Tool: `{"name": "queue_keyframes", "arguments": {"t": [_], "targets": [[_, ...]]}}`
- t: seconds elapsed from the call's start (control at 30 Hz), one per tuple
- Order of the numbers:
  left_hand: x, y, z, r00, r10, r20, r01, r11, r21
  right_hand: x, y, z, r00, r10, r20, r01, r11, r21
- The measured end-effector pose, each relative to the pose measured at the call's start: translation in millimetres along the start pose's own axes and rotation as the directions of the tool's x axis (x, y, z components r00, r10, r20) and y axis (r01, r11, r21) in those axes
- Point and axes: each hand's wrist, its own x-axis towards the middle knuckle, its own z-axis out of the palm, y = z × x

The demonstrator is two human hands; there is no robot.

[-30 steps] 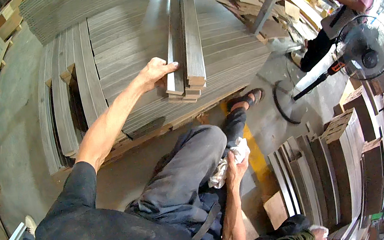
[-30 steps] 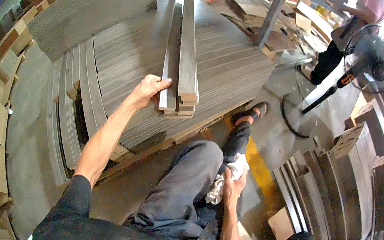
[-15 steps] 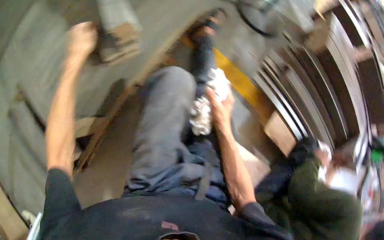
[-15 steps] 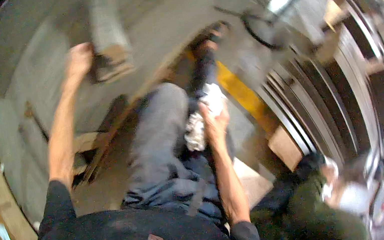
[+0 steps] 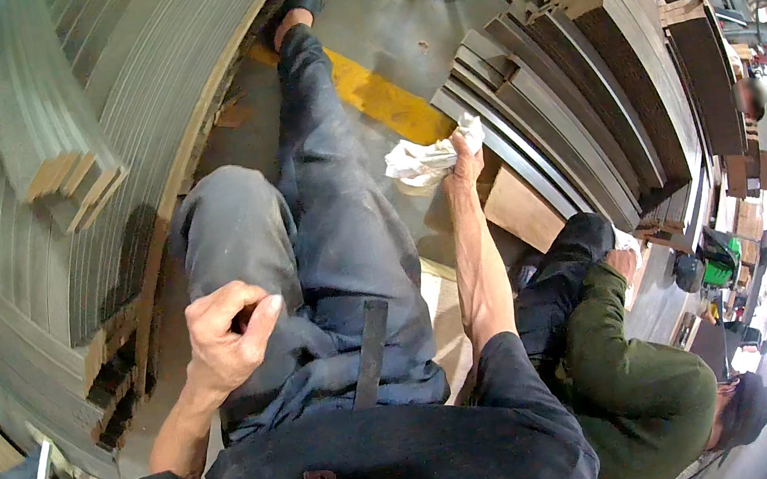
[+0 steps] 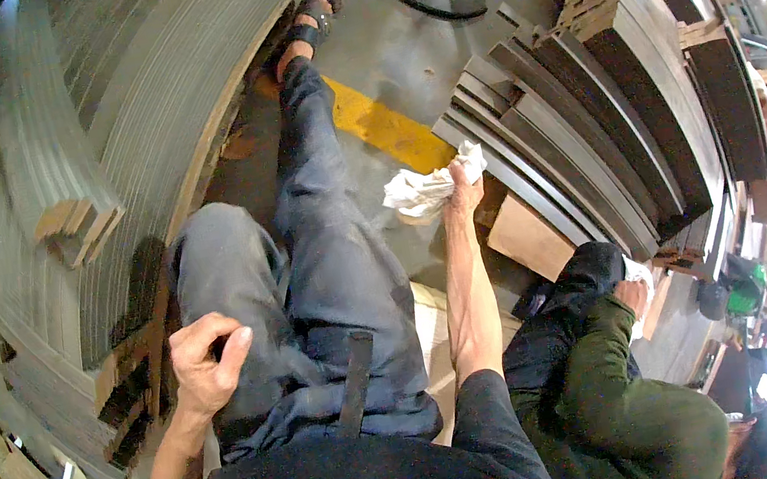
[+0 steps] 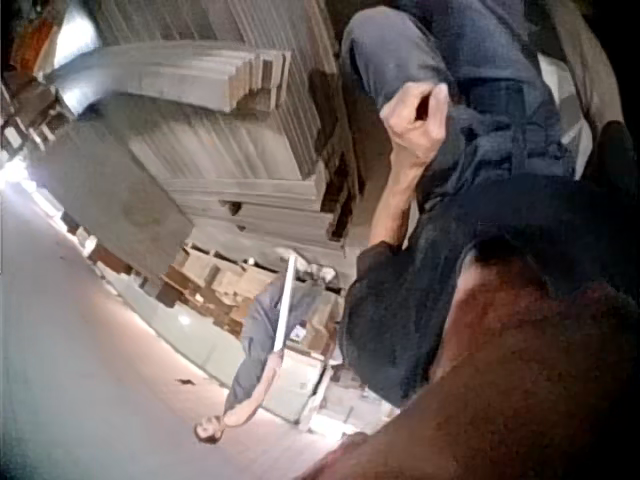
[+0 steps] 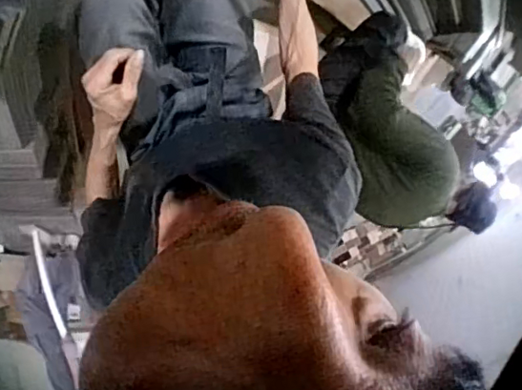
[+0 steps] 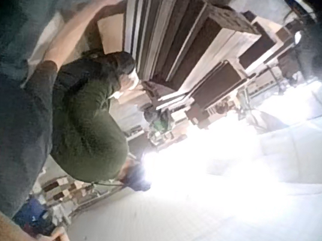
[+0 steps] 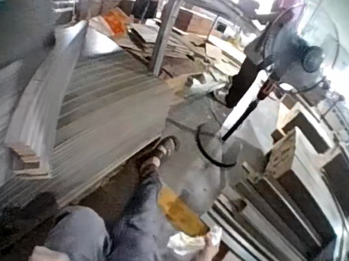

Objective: The person picks up thin wooden slats from a stack, sits on the floor, and wipes each slat with a white cloth one by one.

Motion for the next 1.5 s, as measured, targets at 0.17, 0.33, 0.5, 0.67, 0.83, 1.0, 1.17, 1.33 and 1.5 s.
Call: {"name": "queue_keyframes", "arguments": {"t": [0.17, 0.33, 0.5, 0.67, 0.83, 1.0, 1.17, 1.33, 1.5], "targets": [[21, 0, -8, 0.953, -0.297, 0.054, 0.302, 0.928, -0.220, 64, 23, -17, 0.993, 0.095, -0.069, -0.072, 0.956, 0.283], [31, 2, -3, 0.935, -0.348, 0.063, 0.354, 0.925, -0.140, 65, 36, 29, 0.957, 0.136, -0.255, -0.011, 0.898, 0.439], [39, -1, 11, 0.955, -0.297, 0.021, 0.294, 0.930, -0.221, -40, 15, 119, 0.971, 0.180, -0.159, -0.119, 0.935, 0.333], [92, -9, 21, 0.968, 0.061, -0.242, -0.077, 0.995, -0.057, -181, -52, 209, 0.961, 0.271, 0.047, -0.268, 0.884, 0.382], [127, -3, 11, 0.988, -0.057, -0.145, -0.001, 0.929, -0.370, -277, -112, 210, 0.822, 0.198, 0.534, -0.373, 0.896, 0.242], [110, -12, -5, 0.993, -0.025, -0.117, -0.003, 0.973, -0.230, -279, -152, 168, 0.680, 0.033, 0.732, 0.011, 0.998, -0.055], [86, 8, 7, 0.971, -0.089, -0.223, 0.026, 0.963, -0.270, -264, -185, 179, 0.565, -0.367, 0.739, 0.671, 0.725, -0.153], [91, 30, 13, 0.932, 0.196, -0.306, -0.194, 0.980, 0.039, -289, -190, 194, 0.198, -0.337, 0.921, 0.973, 0.185, -0.141], [73, 55, -5, 0.970, 0.057, -0.235, -0.135, 0.934, -0.330, -239, -187, 159, 0.172, -0.383, 0.908, 0.985, 0.072, -0.156]]}}
